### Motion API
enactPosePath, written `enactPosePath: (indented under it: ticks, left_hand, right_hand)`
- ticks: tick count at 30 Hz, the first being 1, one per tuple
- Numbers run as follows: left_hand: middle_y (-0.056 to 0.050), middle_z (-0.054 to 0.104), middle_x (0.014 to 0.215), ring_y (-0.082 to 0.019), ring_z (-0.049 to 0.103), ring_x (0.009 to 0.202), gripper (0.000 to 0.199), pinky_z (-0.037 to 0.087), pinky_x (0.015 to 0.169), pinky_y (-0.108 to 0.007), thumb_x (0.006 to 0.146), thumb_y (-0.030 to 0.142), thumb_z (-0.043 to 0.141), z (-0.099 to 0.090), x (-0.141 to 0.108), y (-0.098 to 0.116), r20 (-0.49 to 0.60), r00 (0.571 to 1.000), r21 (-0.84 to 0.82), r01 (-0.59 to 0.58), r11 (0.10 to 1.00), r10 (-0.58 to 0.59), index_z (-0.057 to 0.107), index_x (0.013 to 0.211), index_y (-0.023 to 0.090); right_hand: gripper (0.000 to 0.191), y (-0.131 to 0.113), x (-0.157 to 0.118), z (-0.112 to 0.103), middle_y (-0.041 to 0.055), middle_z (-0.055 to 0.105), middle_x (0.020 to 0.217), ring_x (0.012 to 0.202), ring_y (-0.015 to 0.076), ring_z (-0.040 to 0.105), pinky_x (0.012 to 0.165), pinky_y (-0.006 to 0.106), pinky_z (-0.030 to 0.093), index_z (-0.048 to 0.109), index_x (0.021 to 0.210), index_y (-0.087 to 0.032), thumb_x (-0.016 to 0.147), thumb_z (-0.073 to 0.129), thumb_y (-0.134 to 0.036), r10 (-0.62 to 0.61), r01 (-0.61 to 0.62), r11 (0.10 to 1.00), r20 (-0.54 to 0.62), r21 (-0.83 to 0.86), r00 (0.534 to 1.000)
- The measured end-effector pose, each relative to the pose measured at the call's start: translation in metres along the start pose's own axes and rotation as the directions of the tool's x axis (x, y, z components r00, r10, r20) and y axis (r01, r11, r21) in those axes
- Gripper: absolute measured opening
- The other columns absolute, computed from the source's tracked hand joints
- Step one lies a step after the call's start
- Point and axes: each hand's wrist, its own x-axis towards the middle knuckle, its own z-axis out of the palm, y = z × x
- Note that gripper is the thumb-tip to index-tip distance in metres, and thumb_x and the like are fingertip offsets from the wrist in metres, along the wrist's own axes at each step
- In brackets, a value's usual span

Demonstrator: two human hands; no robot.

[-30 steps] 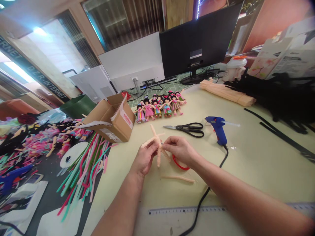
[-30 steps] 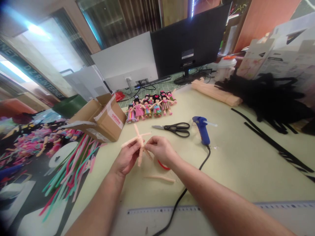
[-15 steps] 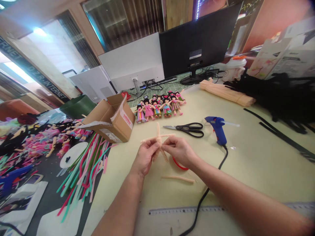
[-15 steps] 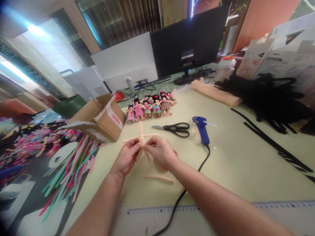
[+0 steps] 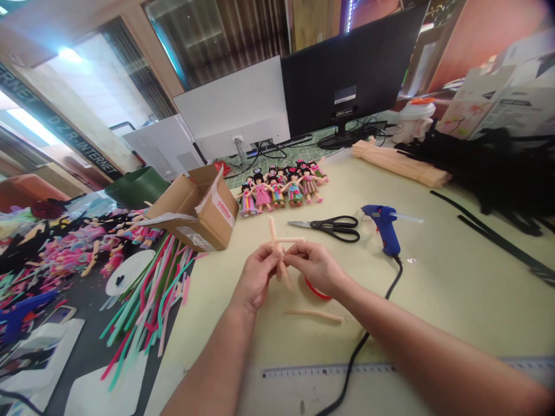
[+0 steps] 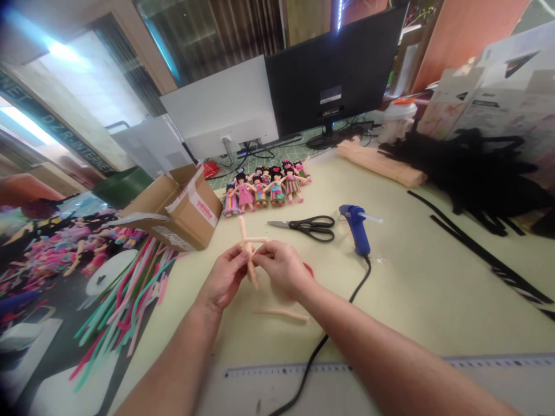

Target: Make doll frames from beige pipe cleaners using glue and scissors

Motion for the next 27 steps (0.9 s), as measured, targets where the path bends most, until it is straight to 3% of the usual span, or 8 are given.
enactPosePath:
  ticks: [4,10,14,17,27]
  left_hand:
    - [-0.003,0.064,0.077,-0.012,0.055,0.070,0.031,0.042,0.068,-0.025,0.067,0.039,0.075,-0.0040,0.0021,-0.0012,0.000,1.000,0.063,-0.002,0.998,0.002,0.071,0.087,0.014]
    - [-0.003,0.066,0.081,-0.009,0.047,0.065,0.028,0.034,0.060,-0.022,0.075,0.037,0.068,-0.0057,0.0032,-0.0043,-0.008,0.997,0.228,-0.069,0.971,0.072,0.073,0.092,0.016]
    - [-0.005,0.067,0.084,-0.014,0.055,0.078,0.031,0.041,0.073,-0.025,0.074,0.037,0.070,-0.0021,0.0008,-0.0052,0.037,0.997,0.193,-0.075,0.978,0.070,0.071,0.096,0.015]
    - [-0.006,0.068,0.089,-0.019,0.058,0.087,0.035,0.043,0.080,-0.029,0.070,0.036,0.074,-0.0008,0.0002,-0.0054,0.009,0.998,0.166,-0.068,0.984,0.067,0.070,0.097,0.014]
    - [-0.001,0.065,0.078,-0.010,0.056,0.070,0.035,0.044,0.069,-0.022,0.063,0.033,0.080,-0.0023,0.0046,-0.0002,-0.019,1.000,0.035,-0.018,0.999,0.019,0.071,0.092,0.015]
  right_hand:
    - [0.016,0.0007,0.0012,-0.0003,0.0000,0.063,0.066,0.062,0.0131,0.054,0.061,0.025,0.042,0.064,0.068,-0.017,0.076,0.060,-0.030,0.043,-0.043,0.998,-0.010,0.052,0.999]
    - [0.017,0.0039,0.0001,-0.0009,-0.0023,0.058,0.060,0.055,0.0107,0.049,0.052,0.023,0.036,0.059,0.063,-0.017,0.074,0.061,-0.030,0.069,-0.069,0.998,-0.045,0.002,0.997]
    - [0.017,0.0015,-0.0016,0.0002,-0.0012,0.061,0.061,0.058,0.0120,0.052,0.055,0.023,0.037,0.058,0.061,-0.017,0.074,0.061,-0.028,0.022,-0.026,0.996,-0.059,-0.081,0.998]
    - [0.014,0.0022,-0.0013,0.0015,-0.0005,0.062,0.062,0.060,0.0125,0.053,0.054,0.022,0.037,0.061,0.064,-0.018,0.073,0.062,-0.028,0.027,-0.034,0.993,-0.063,-0.112,0.998]
    - [0.016,-0.0031,-0.0005,-0.0015,-0.0018,0.055,0.059,0.054,0.0102,0.046,0.050,0.022,0.035,0.060,0.065,-0.015,0.074,0.059,-0.029,0.089,-0.089,0.996,-0.008,-0.003,0.996]
